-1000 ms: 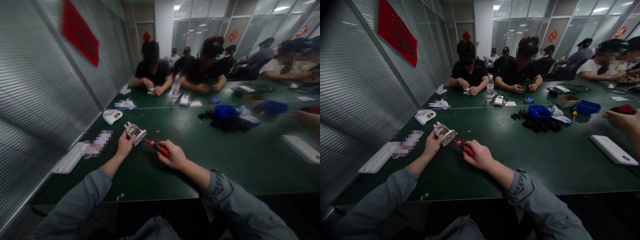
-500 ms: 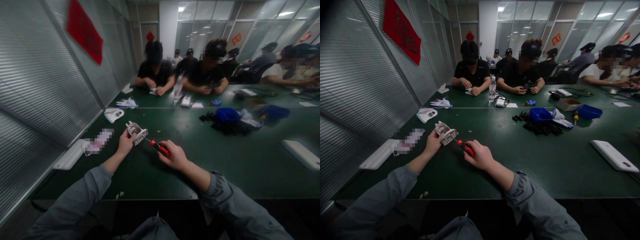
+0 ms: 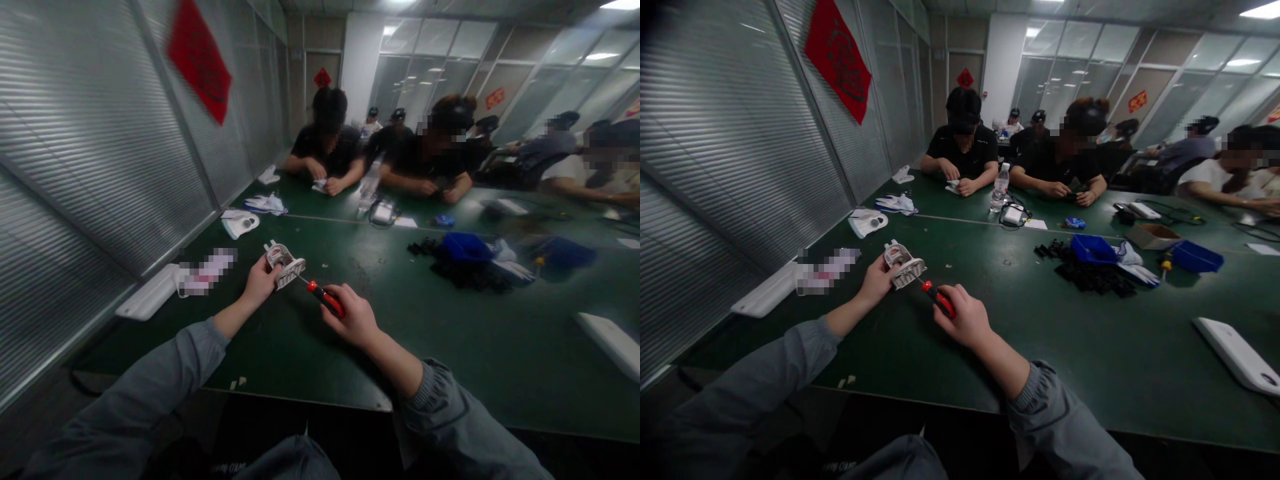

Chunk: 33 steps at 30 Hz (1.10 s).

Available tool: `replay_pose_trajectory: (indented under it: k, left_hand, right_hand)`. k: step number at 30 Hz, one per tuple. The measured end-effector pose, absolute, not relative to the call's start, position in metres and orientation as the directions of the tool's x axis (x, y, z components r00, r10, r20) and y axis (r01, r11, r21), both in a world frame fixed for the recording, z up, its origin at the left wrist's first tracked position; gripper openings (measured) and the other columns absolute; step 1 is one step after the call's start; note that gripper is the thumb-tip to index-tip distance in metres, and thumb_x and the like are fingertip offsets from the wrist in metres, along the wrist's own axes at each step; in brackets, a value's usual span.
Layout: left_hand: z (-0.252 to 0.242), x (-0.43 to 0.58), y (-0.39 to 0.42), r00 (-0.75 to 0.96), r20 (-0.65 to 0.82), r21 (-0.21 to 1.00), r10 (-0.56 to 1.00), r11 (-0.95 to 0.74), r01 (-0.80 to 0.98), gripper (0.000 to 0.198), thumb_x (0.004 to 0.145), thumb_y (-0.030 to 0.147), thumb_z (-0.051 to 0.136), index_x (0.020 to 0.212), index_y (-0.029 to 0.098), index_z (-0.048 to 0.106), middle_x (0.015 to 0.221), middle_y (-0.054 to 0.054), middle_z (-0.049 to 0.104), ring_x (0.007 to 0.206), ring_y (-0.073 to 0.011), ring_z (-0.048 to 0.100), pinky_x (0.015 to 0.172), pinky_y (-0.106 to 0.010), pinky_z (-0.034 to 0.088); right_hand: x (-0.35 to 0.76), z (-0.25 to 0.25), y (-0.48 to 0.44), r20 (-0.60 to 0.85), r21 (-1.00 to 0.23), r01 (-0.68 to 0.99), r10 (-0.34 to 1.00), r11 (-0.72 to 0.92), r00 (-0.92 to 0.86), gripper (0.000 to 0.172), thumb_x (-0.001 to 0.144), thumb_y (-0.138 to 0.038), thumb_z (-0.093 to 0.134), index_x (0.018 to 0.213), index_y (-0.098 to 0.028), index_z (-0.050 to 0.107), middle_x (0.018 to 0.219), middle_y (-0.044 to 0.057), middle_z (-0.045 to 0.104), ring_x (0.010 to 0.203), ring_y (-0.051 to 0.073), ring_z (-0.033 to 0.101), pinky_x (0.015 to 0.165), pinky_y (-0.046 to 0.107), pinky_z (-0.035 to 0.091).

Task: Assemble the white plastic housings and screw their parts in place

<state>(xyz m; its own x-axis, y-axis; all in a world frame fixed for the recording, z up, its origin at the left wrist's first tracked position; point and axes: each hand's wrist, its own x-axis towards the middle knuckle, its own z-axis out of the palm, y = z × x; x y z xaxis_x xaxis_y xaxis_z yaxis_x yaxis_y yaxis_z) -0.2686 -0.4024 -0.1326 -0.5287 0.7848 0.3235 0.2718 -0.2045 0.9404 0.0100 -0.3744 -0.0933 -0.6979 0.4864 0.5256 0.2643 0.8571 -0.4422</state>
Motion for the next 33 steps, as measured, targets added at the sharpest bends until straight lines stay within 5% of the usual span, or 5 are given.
replay_pose_trajectory:
  k: [14,27,33]
  left_hand:
    - [-0.121,-0.256,-0.405,-0.531,0.207,0.974,0.822,-0.222,0.037,0.043,0.076,0.026,0.070,0.117,0.014,0.063,0.114,-0.012,0.071,0.104,-0.0266,0.068,0.097,-0.048,0.052]
    - [-0.127,-0.267,-0.399,-0.599,0.090,0.975,0.795,-0.193,-0.109,0.044,0.078,0.031,0.072,0.118,0.015,0.065,0.116,-0.013,0.072,0.106,-0.0275,0.068,0.096,-0.046,0.053]
    - [-0.125,-0.276,-0.400,-0.640,0.070,0.978,0.765,-0.180,-0.108,0.054,0.071,0.037,0.076,0.119,0.015,0.065,0.111,-0.012,0.073,0.101,-0.0271,0.070,0.094,-0.045,0.054]
  right_hand:
    - [0.006,-0.094,-0.373,0.506,-0.470,0.251,0.492,0.846,-0.708,0.035,0.091,-0.034,0.058,0.123,-0.021,0.052,0.099,0.008,0.061,0.078,0.018,0.062,0.067,0.029,0.053]
    - [0.016,-0.095,-0.362,0.539,-0.633,0.164,0.582,0.757,-0.609,0.025,0.086,-0.032,0.062,0.108,-0.021,0.060,0.089,0.005,0.069,0.071,0.018,0.065,0.067,0.032,0.054]
    - [0.026,-0.094,-0.346,0.458,-0.698,0.081,0.531,0.711,-0.713,0.020,0.085,-0.034,0.060,0.098,-0.019,0.064,0.082,0.003,0.067,0.068,0.016,0.062,0.064,0.028,0.051]
